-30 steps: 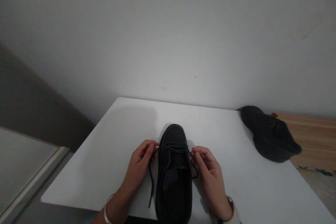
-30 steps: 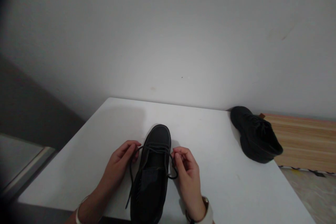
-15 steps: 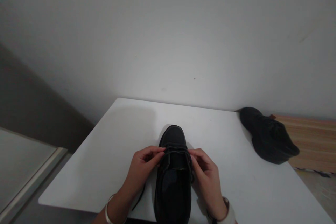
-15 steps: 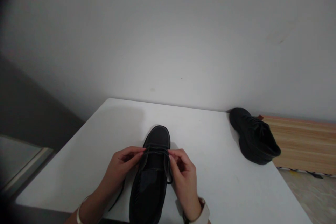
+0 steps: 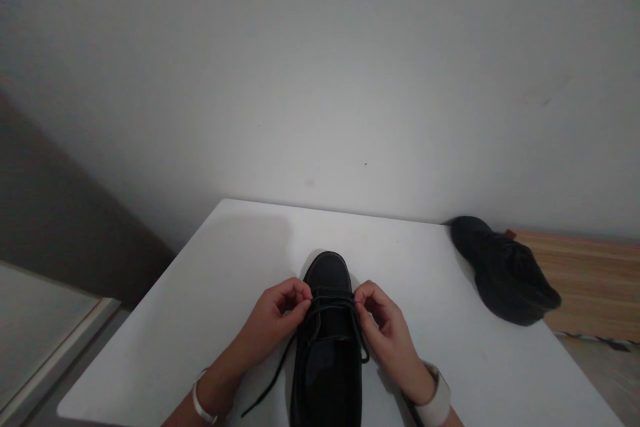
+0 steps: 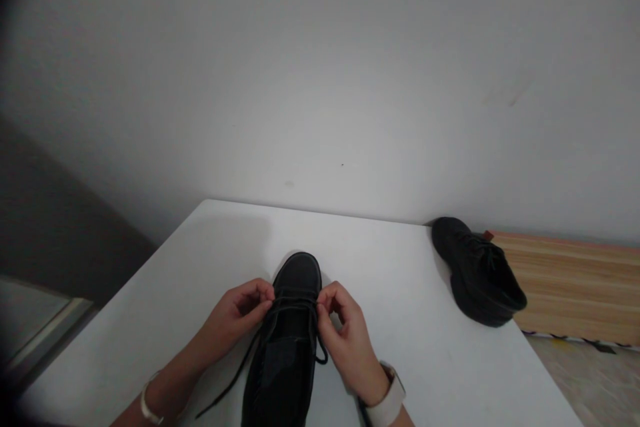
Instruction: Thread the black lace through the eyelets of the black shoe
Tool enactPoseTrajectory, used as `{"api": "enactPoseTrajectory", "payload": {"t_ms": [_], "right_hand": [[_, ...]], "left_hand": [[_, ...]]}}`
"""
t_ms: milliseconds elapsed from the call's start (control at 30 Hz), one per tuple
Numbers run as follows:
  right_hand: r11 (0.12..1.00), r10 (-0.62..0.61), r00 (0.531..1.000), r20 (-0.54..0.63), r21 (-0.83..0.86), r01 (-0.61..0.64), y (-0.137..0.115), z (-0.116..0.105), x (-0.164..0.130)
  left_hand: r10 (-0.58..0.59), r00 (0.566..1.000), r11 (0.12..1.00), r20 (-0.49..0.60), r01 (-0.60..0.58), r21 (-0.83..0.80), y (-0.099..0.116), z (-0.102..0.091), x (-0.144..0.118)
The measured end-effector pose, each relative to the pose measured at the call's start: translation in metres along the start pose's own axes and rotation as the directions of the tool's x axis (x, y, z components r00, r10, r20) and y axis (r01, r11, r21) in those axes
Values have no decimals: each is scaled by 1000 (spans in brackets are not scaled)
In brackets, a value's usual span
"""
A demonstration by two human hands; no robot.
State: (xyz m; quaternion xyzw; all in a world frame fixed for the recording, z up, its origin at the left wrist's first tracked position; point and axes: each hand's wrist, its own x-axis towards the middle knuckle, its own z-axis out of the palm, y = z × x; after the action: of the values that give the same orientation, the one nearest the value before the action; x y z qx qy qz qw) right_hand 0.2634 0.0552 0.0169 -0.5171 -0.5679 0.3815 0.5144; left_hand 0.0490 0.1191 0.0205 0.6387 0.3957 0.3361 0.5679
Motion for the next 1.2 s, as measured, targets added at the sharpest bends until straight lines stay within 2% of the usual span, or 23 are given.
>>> {"api": "enactPoseTrajectory", "payload": {"t_ms": [133, 233, 467, 733, 867, 1067, 1200], "right_hand": [[1000, -4, 1000, -1, 19, 4, 4, -1, -3], [1000, -12, 1000, -15, 26, 13, 5, -1, -4], [999, -53, 990, -128, 2, 54, 6, 8, -6], [993, -119, 982, -150, -18, 117, 3, 6, -6], [993, -115, 986, -120, -48, 110, 3, 4, -6], [991, -122, 976, -180, -71, 111, 4, 7, -5], [996, -89, 983, -164, -47, 82, 4, 6, -5]], "left_hand": [[7, 1000, 998, 21, -6, -61, -6, 0, -2], [30, 999, 999, -11, -30, -25, -3, 1, -4], [174, 983, 985, -59, -173, 29, 2, 6, -4], [145, 984, 989, -100, -141, 47, -1, 4, -7], [182, 980, 980, -82, -174, 96, 0, 3, -6], [216, 967, 970, -134, -198, 139, 0, 3, -5], [220, 965, 972, -140, -204, 121, 0, 2, -6]]}}
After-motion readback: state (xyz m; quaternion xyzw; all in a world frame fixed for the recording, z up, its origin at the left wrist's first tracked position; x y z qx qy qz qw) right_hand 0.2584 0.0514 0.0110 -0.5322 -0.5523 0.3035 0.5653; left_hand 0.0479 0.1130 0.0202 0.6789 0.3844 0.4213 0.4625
